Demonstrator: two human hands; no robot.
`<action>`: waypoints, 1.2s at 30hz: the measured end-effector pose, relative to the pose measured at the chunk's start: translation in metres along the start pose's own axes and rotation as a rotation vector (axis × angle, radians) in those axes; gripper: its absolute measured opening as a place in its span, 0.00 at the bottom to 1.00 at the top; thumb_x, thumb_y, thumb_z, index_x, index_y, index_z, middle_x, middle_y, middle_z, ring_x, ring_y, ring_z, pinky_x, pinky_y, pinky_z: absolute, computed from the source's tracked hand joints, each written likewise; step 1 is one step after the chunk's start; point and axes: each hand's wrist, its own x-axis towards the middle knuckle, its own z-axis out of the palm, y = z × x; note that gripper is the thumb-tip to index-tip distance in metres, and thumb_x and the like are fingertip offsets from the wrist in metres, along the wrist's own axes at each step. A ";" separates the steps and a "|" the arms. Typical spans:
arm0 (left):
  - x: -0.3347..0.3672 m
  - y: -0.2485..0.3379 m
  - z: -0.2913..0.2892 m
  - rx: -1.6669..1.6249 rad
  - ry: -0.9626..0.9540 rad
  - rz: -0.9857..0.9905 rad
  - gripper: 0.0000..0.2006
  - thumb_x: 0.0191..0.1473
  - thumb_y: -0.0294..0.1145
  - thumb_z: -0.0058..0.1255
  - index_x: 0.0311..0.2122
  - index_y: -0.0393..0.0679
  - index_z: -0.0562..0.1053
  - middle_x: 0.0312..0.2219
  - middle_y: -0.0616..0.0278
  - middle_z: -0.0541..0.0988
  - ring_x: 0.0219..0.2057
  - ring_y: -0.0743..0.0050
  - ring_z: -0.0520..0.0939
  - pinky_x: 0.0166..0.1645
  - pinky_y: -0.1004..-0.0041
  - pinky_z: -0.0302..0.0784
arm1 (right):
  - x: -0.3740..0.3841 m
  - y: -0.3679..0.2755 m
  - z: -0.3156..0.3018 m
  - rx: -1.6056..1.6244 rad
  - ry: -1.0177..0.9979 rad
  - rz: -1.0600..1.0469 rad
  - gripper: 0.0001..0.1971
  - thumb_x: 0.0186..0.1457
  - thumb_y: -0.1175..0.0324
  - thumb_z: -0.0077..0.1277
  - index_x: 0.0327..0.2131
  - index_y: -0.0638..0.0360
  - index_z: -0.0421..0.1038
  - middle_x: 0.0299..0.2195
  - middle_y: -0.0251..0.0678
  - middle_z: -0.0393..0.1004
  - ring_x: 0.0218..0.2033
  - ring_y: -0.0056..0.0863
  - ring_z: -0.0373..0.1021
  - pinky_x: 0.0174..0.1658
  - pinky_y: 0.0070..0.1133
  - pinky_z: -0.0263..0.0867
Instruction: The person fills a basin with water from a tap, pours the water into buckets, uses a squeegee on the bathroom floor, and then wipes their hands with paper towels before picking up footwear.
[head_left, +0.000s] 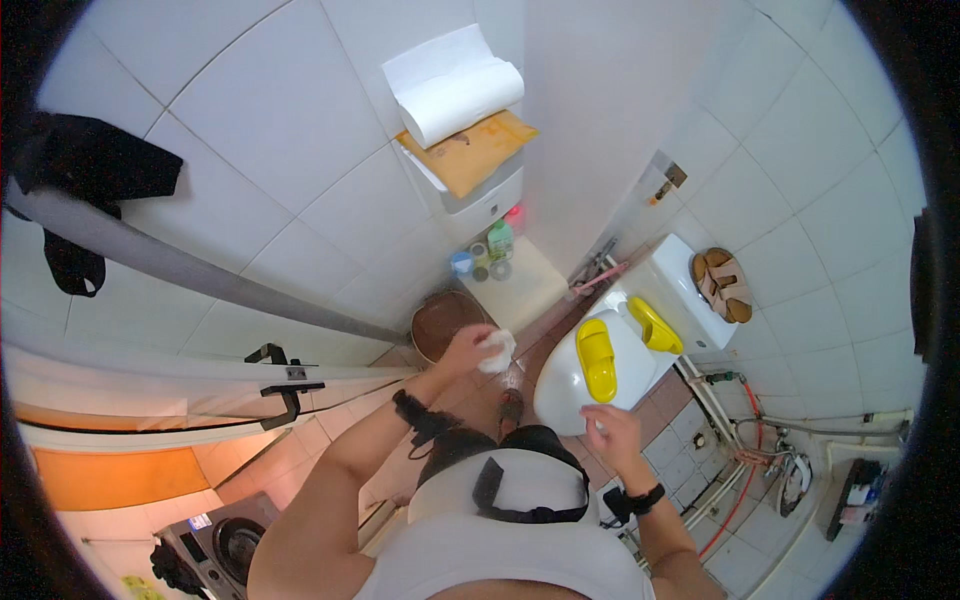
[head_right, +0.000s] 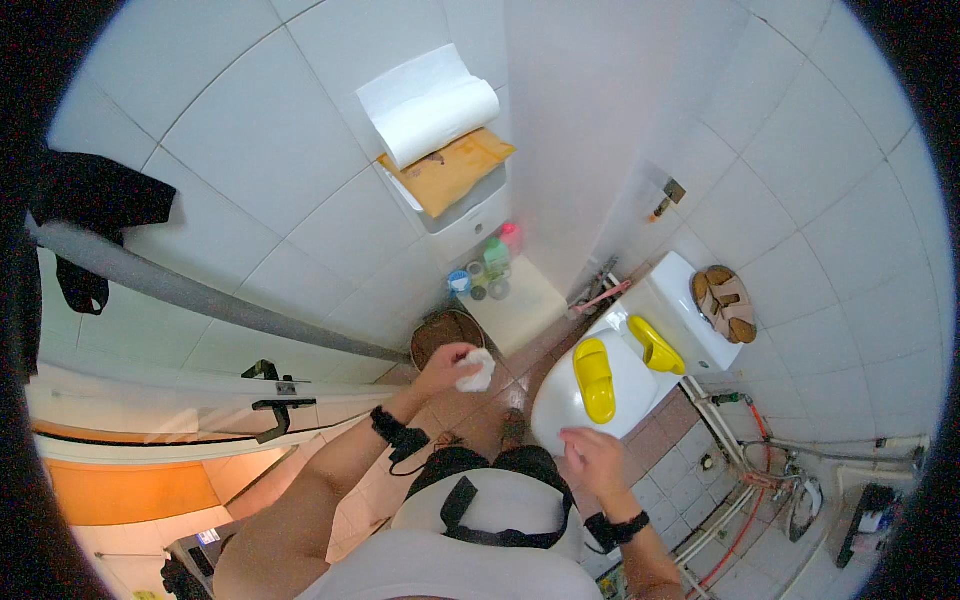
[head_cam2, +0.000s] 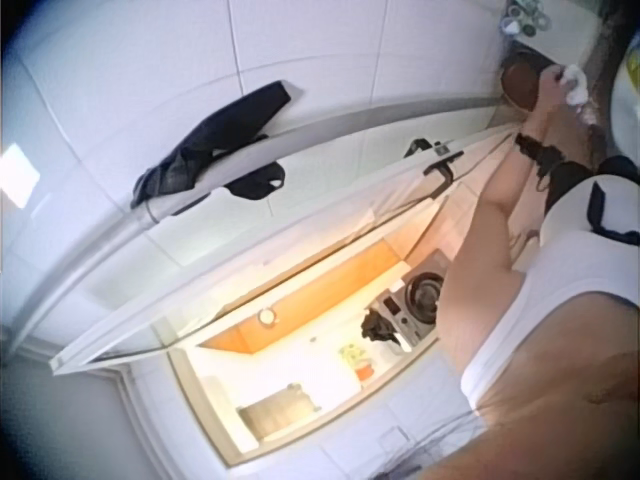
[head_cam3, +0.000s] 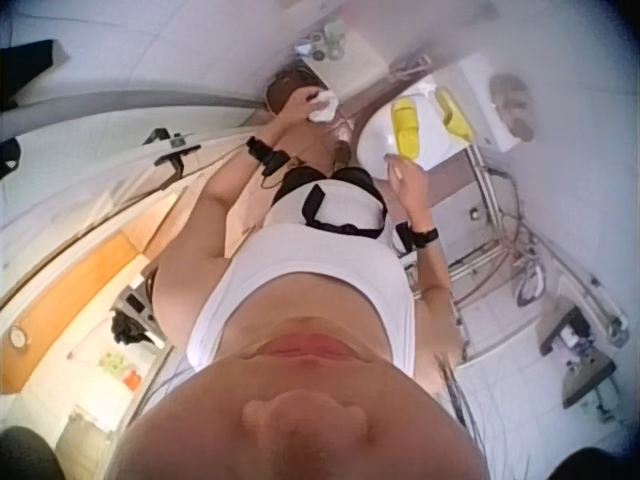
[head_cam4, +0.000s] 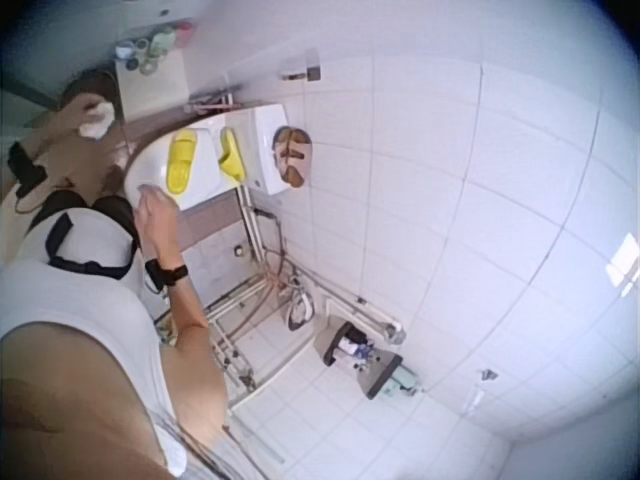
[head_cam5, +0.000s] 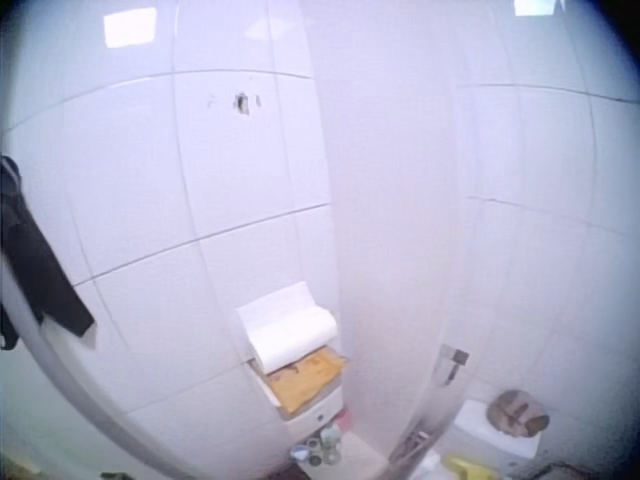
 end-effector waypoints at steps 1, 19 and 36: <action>-0.016 0.005 0.006 -0.048 -0.011 -0.021 0.13 0.49 0.31 0.56 0.39 0.38 0.73 0.33 0.62 0.77 0.34 0.77 0.76 0.39 0.74 0.72 | 0.010 0.001 0.001 0.055 0.014 0.065 0.08 0.45 0.76 0.53 0.33 0.56 0.75 0.28 0.36 0.76 0.26 0.31 0.72 0.32 0.22 0.69; -0.261 -0.012 -0.062 0.209 0.681 -0.105 0.11 0.44 0.19 0.54 0.37 0.35 0.73 0.29 0.59 0.74 0.31 0.71 0.75 0.38 0.76 0.70 | 0.337 0.000 0.105 0.794 0.154 0.159 0.14 0.54 0.64 0.53 0.39 0.65 0.72 0.23 0.30 0.74 0.19 0.14 0.65 0.24 0.14 0.61; -0.233 0.058 -0.079 0.363 0.580 0.016 0.13 0.44 0.17 0.52 0.38 0.34 0.72 0.33 0.53 0.74 0.33 0.62 0.76 0.39 0.73 0.70 | 0.193 -0.052 0.139 0.241 -0.180 -0.318 0.07 0.52 0.66 0.49 0.31 0.54 0.75 0.27 0.36 0.76 0.27 0.34 0.72 0.29 0.24 0.67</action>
